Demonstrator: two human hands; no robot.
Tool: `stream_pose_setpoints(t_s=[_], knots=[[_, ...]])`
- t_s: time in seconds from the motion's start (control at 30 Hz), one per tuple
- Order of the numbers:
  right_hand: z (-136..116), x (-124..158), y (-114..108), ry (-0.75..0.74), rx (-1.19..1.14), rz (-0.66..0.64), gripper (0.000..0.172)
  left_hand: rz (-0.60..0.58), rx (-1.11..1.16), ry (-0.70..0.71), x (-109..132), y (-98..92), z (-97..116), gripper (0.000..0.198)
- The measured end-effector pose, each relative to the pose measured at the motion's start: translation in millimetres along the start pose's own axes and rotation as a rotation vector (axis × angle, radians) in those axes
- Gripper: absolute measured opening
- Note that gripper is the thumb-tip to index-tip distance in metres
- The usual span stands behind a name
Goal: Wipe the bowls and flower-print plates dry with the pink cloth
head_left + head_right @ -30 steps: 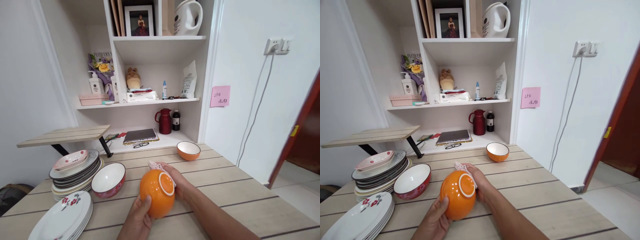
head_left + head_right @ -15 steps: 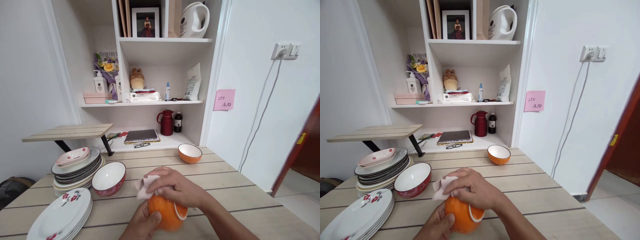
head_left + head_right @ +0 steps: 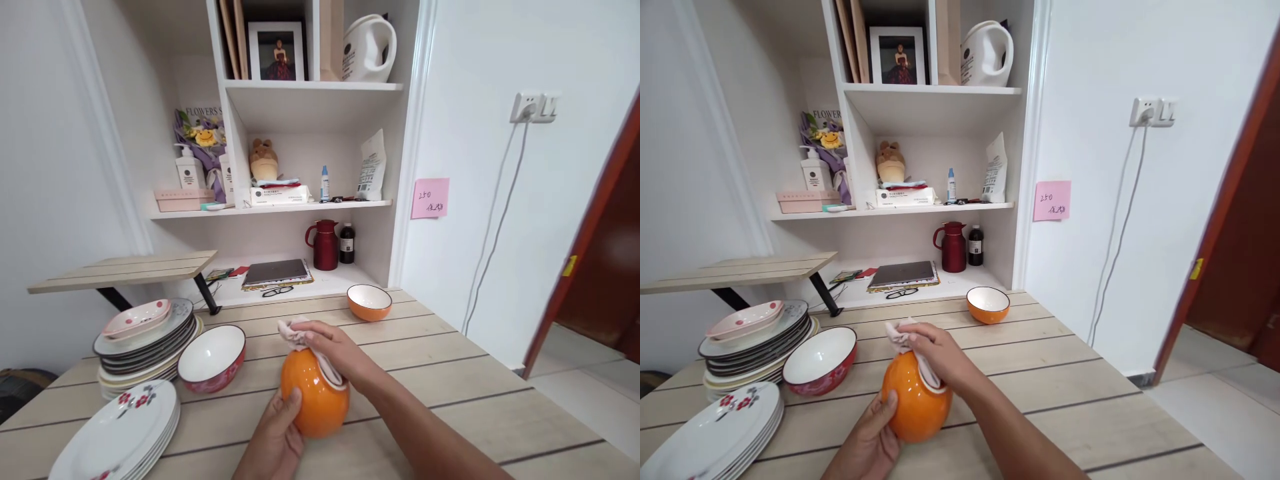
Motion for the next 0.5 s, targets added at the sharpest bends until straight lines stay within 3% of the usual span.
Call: stream_pose_setpoints(t_s=[0.1,0.2,0.5], knots=[[25.6,-3.5,-5.2,0.186,-0.437,0.125,0.037,0.002,0.009,-0.005,1.0,-2.0,3.3,0.058],[40.3,-4.7,-12.0,0.232,-0.661,0.280,0.031,-0.003,0.014,0.008,1.2,-4.2,5.5,0.055],[67.7,1.1,-28.4,0.319,-0.713,0.415,0.017,-0.002,-0.036,-0.009,8.0,0.9,3.7,0.057]])
Point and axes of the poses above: each hand's wrist, its own x-axis away from the middle knuckle, its own y-axis out of the palm, z = x × y, the point moved 9 cm from there along -x, towards the middle knuckle, and after that the axes turned 1 degree about y, right-handed, at the moved point
